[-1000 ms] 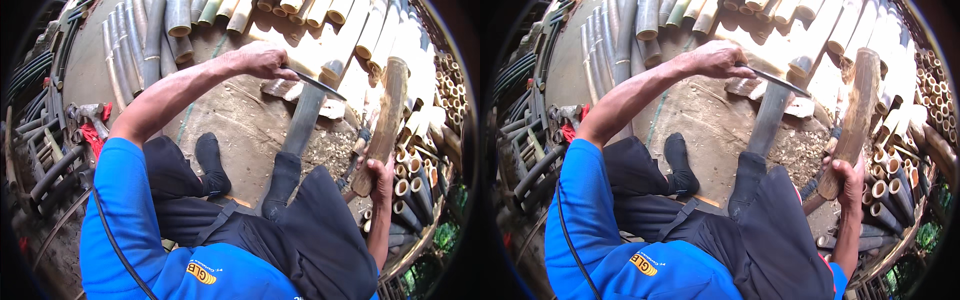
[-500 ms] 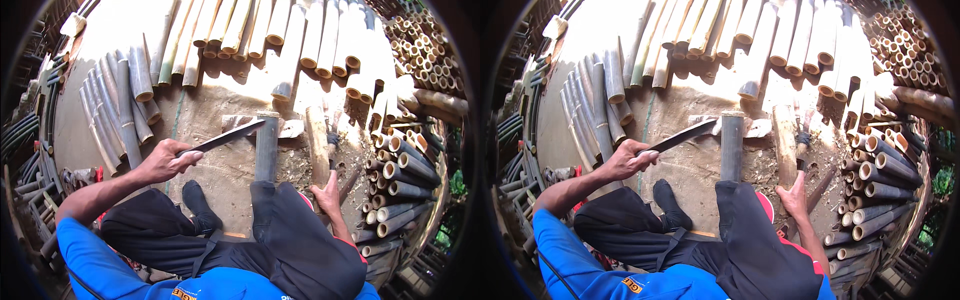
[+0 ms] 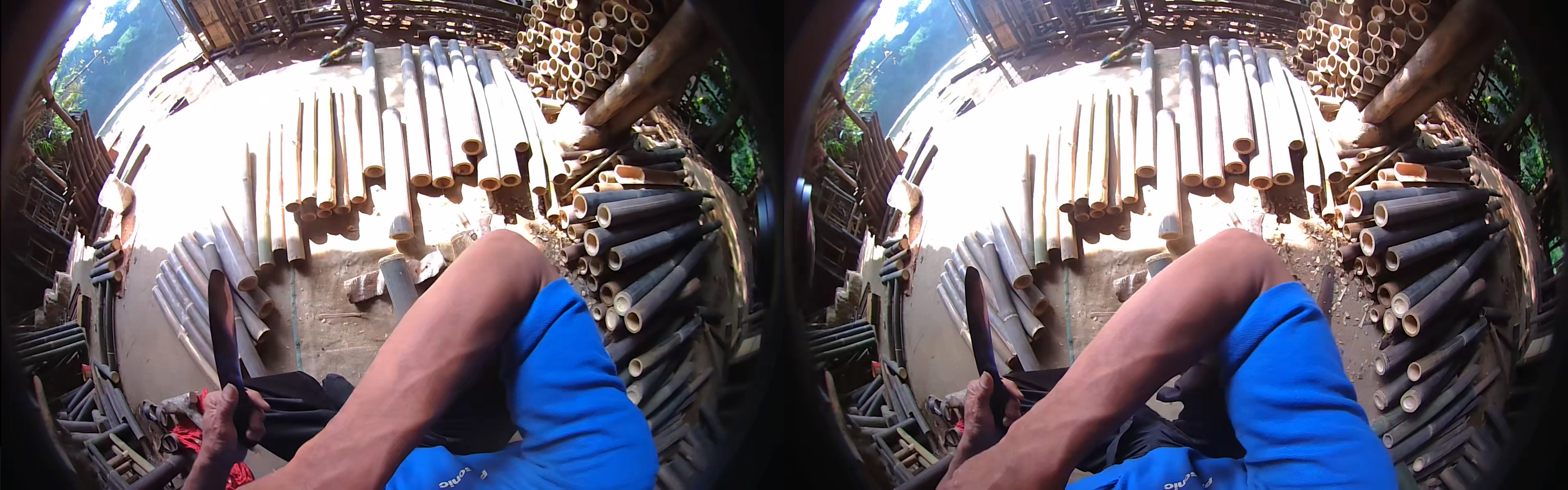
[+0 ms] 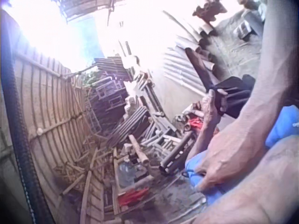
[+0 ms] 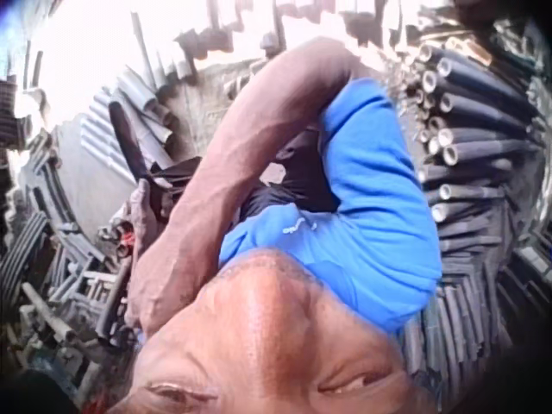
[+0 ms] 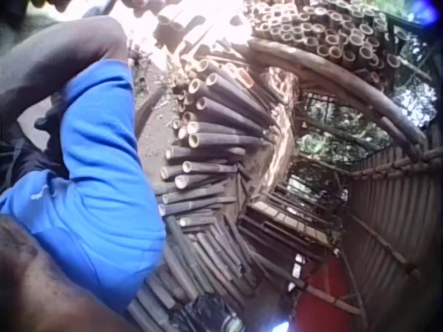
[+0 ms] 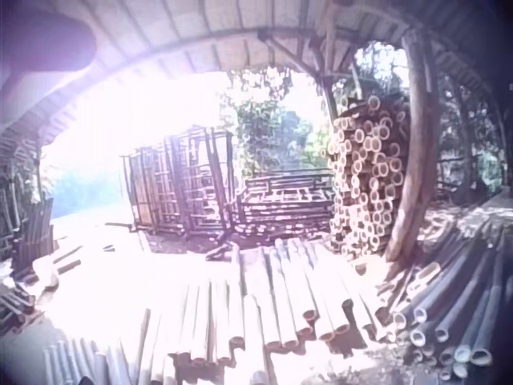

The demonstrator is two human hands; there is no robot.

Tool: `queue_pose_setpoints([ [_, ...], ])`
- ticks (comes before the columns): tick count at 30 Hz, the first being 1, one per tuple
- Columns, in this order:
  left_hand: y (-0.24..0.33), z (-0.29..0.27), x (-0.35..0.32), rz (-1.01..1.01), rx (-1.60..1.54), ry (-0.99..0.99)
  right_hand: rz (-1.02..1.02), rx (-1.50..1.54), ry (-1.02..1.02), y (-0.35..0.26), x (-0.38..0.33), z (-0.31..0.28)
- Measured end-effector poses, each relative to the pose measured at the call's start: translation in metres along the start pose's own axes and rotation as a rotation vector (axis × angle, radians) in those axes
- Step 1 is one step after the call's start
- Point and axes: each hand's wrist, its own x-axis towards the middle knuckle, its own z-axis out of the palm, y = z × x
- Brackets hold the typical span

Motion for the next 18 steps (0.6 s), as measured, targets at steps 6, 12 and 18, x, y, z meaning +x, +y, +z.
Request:
queue_pose_setpoints([
  [6,-0.039,0.004,-0.011,0.099,-0.065,-0.019,0.017,0.033,0.111,0.011,0.005,0.016],
  [12,-0.056,0.042,0.015,0.043,-0.243,-0.059,0.035,0.015,0.153,0.004,-0.004,0.020],
  [18,-0.030,0.044,0.064,0.055,-0.075,-0.080,0.054,-0.030,0.146,0.006,-0.015,0.020],
])
